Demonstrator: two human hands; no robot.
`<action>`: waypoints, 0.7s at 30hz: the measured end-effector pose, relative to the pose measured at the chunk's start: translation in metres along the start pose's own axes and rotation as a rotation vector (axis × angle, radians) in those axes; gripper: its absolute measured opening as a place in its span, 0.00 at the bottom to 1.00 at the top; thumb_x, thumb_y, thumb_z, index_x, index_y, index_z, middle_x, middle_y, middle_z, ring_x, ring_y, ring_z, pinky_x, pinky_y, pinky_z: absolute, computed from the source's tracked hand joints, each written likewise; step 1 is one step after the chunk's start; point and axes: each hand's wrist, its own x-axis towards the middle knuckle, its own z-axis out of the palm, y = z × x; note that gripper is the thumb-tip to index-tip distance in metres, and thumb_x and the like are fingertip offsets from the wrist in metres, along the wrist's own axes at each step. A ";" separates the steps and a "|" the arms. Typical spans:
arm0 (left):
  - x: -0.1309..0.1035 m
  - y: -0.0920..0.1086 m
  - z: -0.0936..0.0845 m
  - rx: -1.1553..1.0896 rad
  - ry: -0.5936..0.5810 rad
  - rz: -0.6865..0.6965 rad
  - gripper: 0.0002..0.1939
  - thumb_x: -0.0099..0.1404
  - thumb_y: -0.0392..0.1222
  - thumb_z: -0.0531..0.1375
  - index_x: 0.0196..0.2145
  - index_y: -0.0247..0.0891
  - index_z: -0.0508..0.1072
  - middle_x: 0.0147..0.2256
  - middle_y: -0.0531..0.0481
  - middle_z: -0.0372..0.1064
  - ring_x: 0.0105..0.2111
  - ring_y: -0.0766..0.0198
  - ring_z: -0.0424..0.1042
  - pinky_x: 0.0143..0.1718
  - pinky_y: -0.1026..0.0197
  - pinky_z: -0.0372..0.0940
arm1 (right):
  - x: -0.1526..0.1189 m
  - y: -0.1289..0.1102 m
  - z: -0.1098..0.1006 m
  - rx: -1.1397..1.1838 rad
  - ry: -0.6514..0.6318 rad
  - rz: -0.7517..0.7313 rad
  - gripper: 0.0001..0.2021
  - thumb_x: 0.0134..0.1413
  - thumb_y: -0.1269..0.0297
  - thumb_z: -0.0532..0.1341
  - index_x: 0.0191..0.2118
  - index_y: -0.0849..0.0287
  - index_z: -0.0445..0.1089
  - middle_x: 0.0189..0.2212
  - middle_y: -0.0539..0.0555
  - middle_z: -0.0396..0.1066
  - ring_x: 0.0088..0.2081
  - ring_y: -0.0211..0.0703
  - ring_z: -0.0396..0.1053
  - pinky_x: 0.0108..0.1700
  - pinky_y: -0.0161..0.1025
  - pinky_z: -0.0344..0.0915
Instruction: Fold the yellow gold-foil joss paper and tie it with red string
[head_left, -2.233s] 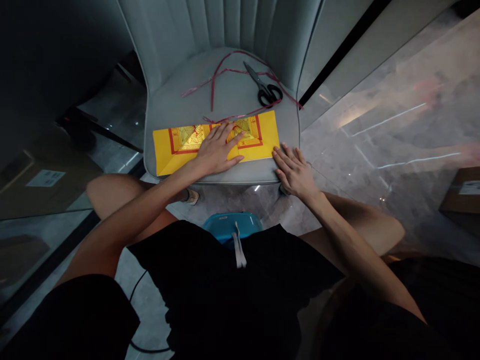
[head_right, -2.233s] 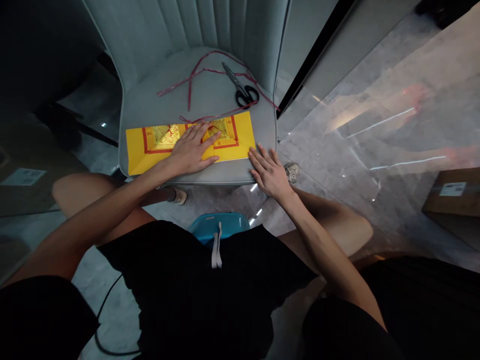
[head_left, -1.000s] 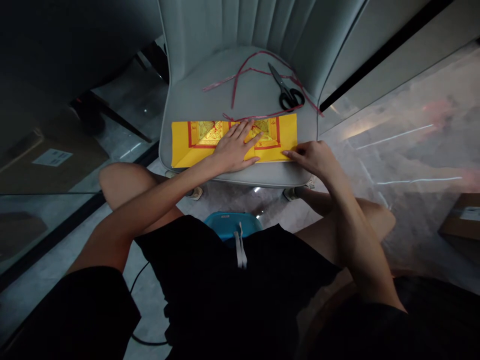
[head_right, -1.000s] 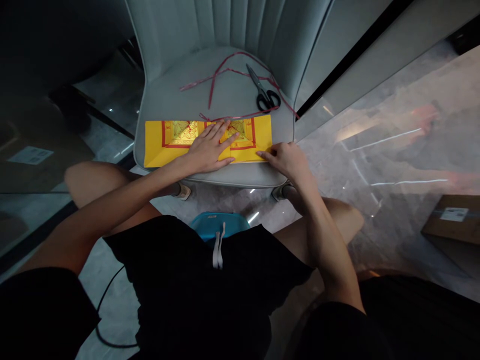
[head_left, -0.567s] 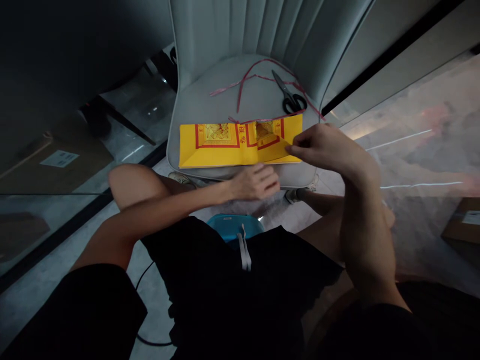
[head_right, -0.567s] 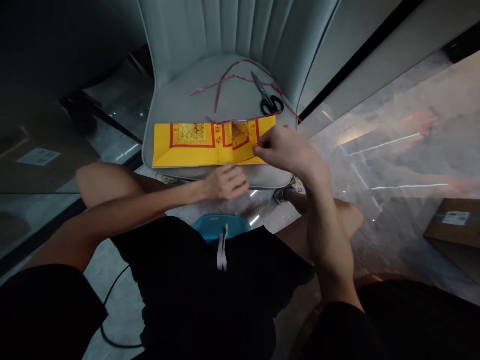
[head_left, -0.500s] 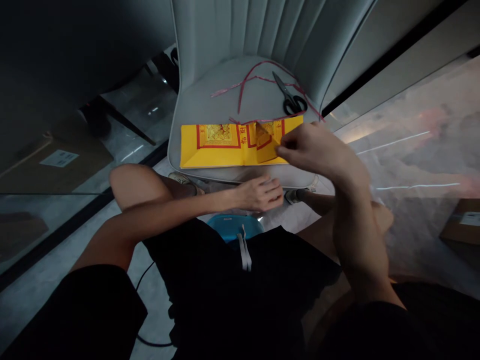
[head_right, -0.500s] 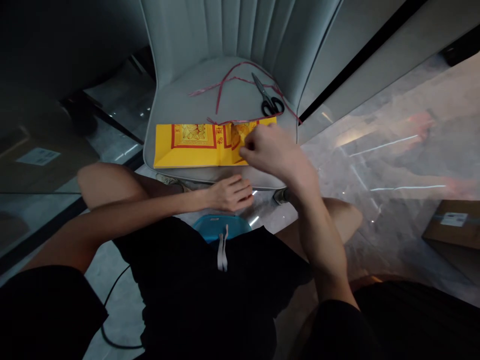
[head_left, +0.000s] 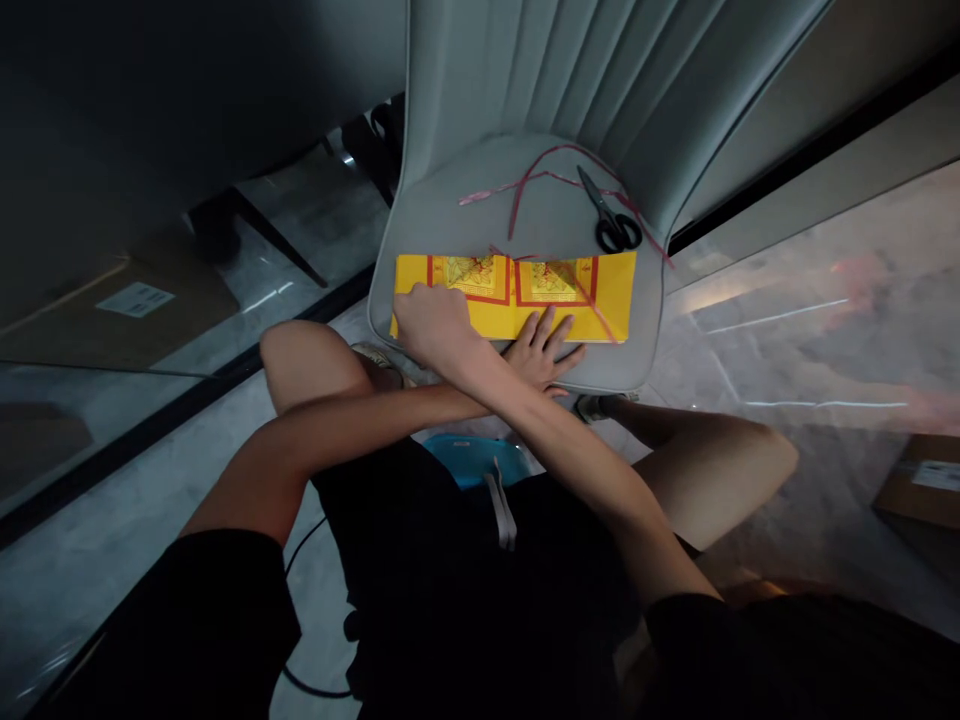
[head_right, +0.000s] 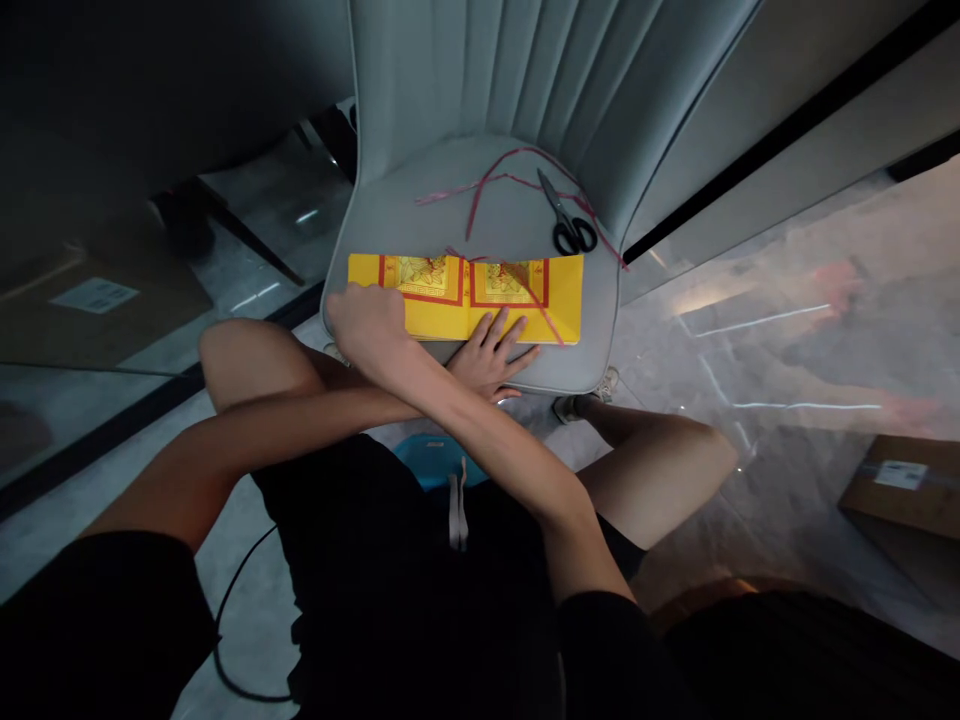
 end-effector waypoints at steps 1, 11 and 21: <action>0.000 0.001 -0.002 0.008 -0.001 0.008 0.41 0.73 0.58 0.61 0.77 0.44 0.54 0.77 0.33 0.44 0.76 0.29 0.46 0.72 0.27 0.49 | 0.004 -0.001 0.004 -0.001 -0.017 0.002 0.19 0.68 0.77 0.53 0.54 0.64 0.79 0.53 0.68 0.80 0.53 0.56 0.78 0.49 0.43 0.73; 0.000 0.000 -0.006 0.051 0.001 0.053 0.45 0.72 0.60 0.61 0.78 0.47 0.49 0.77 0.36 0.47 0.75 0.28 0.49 0.70 0.25 0.50 | 0.012 -0.005 0.022 -0.010 -0.067 0.057 0.20 0.71 0.75 0.51 0.55 0.68 0.79 0.52 0.74 0.79 0.54 0.57 0.79 0.47 0.43 0.75; 0.000 -0.004 -0.017 0.061 0.013 0.067 0.40 0.74 0.60 0.59 0.76 0.42 0.56 0.74 0.31 0.53 0.73 0.27 0.53 0.66 0.30 0.58 | 0.013 -0.003 0.028 0.021 -0.078 0.062 0.19 0.71 0.72 0.53 0.56 0.66 0.79 0.53 0.74 0.78 0.54 0.57 0.79 0.47 0.43 0.74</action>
